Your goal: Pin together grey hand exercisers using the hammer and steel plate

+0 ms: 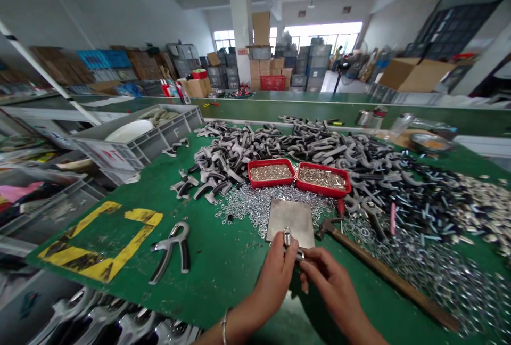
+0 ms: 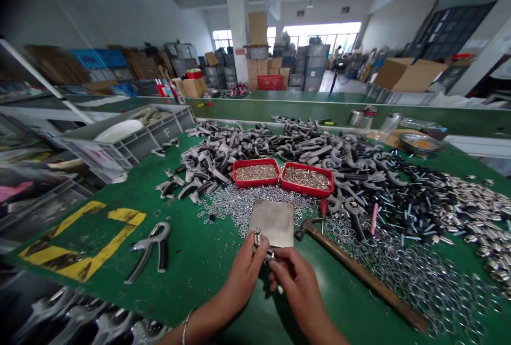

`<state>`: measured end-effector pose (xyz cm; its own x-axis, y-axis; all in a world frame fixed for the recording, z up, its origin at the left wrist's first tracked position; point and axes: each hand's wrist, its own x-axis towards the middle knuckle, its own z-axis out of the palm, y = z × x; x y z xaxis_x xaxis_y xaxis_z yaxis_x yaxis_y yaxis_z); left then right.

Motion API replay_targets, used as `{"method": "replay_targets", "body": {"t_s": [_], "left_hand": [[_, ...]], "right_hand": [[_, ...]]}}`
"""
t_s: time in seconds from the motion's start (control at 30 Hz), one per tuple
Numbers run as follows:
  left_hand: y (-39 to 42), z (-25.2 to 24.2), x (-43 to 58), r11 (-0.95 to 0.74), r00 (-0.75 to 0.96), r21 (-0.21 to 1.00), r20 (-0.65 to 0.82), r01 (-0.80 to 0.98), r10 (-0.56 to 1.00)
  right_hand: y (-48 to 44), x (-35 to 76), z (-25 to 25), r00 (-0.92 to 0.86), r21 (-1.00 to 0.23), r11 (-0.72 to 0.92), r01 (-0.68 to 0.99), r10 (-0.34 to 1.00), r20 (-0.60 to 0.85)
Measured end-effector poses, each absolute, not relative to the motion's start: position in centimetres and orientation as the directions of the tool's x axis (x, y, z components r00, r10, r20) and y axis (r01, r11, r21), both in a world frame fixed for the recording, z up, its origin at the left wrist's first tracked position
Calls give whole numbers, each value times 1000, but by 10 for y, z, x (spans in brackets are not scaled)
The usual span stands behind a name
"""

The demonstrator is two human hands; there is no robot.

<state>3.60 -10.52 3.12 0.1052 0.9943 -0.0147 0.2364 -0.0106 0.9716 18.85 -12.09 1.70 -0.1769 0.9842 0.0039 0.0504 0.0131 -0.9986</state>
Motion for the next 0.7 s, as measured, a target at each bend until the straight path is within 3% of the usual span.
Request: {"method": "replay_targets", "body": {"t_s": [0.07, 0.13, 0.2, 0.27, 0.37, 0.43, 0.53, 0.7], "left_hand": [[-104, 37, 35, -18, 165, 982, -14, 187, 986], [-103, 36, 34, 9, 188, 987, -40, 163, 981], [-99, 30, 35, 49, 181, 986, -78, 161, 980], [-93, 23, 35, 60, 185, 984, -91, 166, 979], [-79, 20, 35, 13, 191, 983, -48, 181, 980], [-69, 24, 36, 0, 143, 982, -27, 190, 989], [-58, 29, 45, 38, 91, 982, -56, 187, 994], [-61, 28, 80, 47, 171, 975, -85, 217, 982]], "right_hand": [[-123, 191, 13, -195, -889, 333, 315, 939, 283], [-125, 193, 9, -292, -686, 548, 479, 836, 464], [-126, 198, 7, -379, -526, 604, 599, 792, 478], [-123, 214, 8, -471, -437, 586, 683, 810, 350], [-109, 277, 16, -417, -409, 437, 801, 898, 143], [-93, 340, 21, -98, -352, 141, 925, 986, 138], [-61, 426, 19, 165, -287, -122, 950, 978, 129], [-18, 471, 7, 378, -211, -367, 906, 926, 15]]}}
